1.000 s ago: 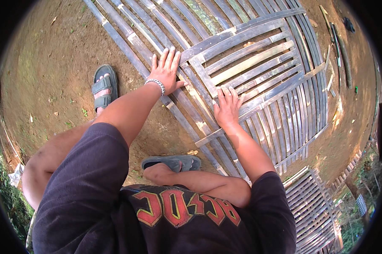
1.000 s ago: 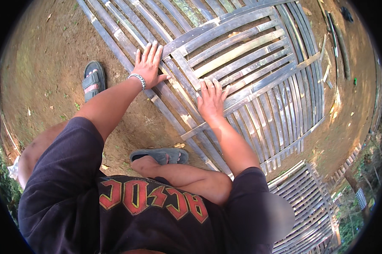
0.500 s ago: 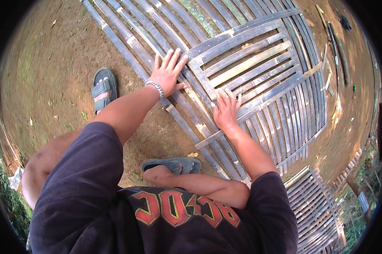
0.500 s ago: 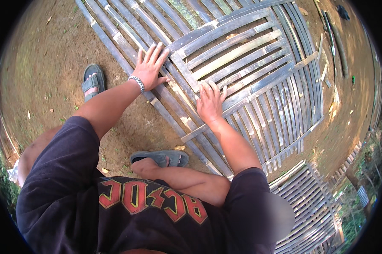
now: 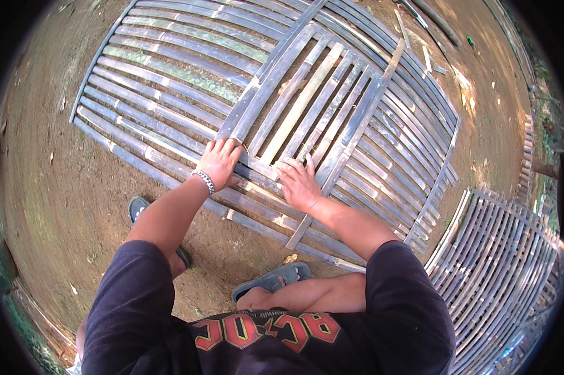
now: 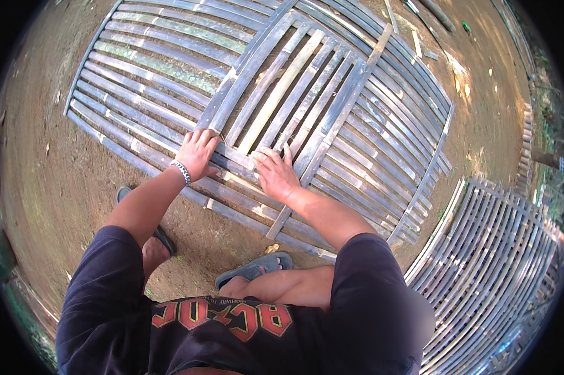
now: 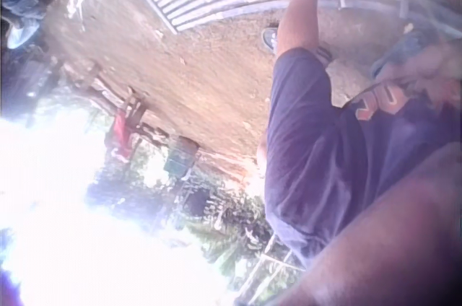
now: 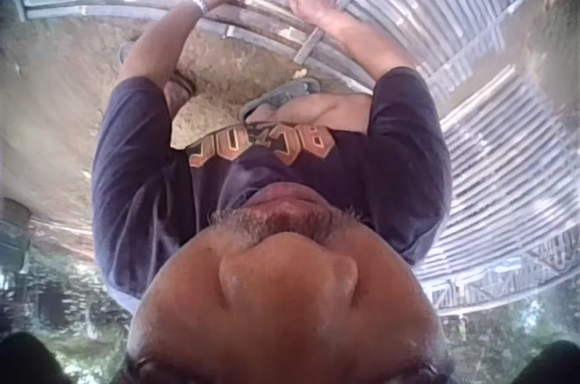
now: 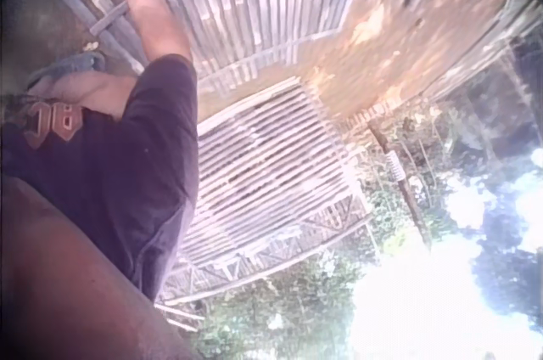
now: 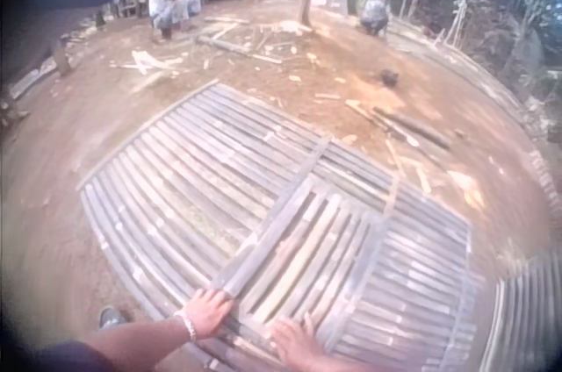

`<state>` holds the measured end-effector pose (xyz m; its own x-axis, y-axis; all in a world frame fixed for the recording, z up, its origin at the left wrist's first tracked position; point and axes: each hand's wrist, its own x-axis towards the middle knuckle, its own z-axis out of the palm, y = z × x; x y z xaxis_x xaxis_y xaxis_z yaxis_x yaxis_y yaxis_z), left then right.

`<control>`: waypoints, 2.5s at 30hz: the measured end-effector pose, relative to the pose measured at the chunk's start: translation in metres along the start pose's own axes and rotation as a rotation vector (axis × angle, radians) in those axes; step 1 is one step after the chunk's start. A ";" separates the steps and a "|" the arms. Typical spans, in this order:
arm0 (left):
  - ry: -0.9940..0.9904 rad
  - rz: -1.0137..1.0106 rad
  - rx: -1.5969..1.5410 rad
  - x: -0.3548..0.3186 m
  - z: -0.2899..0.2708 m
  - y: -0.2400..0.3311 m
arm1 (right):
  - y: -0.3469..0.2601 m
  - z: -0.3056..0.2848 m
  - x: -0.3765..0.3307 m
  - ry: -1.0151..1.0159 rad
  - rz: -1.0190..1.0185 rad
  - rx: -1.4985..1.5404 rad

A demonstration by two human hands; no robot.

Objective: The person assembles a rectangular bamboo panel by hand, using a wooden mallet to secure slats into a frame. They then use a knife to trim excess material from the slats and inspect the finished panel before placing it on a larger structure.

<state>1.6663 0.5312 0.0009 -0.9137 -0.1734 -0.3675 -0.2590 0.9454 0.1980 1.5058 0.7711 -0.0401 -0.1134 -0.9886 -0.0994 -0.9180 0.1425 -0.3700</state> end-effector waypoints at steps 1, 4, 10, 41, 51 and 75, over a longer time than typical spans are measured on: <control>-0.010 -0.011 0.006 0.001 -0.001 0.001 | 0.001 0.000 -0.001 -0.038 0.004 -0.001; -0.056 -0.020 0.027 0.007 -0.005 0.005 | 0.002 0.005 -0.003 -0.055 0.026 -0.011; -0.037 -0.060 0.070 0.003 -0.007 0.006 | 0.005 -0.049 0.011 -0.222 0.140 0.092; 0.071 0.016 -0.050 0.009 -0.008 0.006 | 0.267 -0.203 0.135 1.075 0.723 -0.140; 0.212 0.091 -0.067 0.123 -0.045 -0.011 | 0.280 -0.122 0.143 0.266 1.063 -0.072; -0.325 -0.629 -0.132 0.354 -0.120 0.035 | 0.298 -0.121 0.158 -0.036 1.078 -0.074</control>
<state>1.2962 0.4695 -0.0129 -0.4448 -0.5641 -0.6956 -0.7603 0.6484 -0.0396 1.1688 0.6513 -0.0542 -0.8653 -0.3419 -0.3666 -0.3620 0.9321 -0.0151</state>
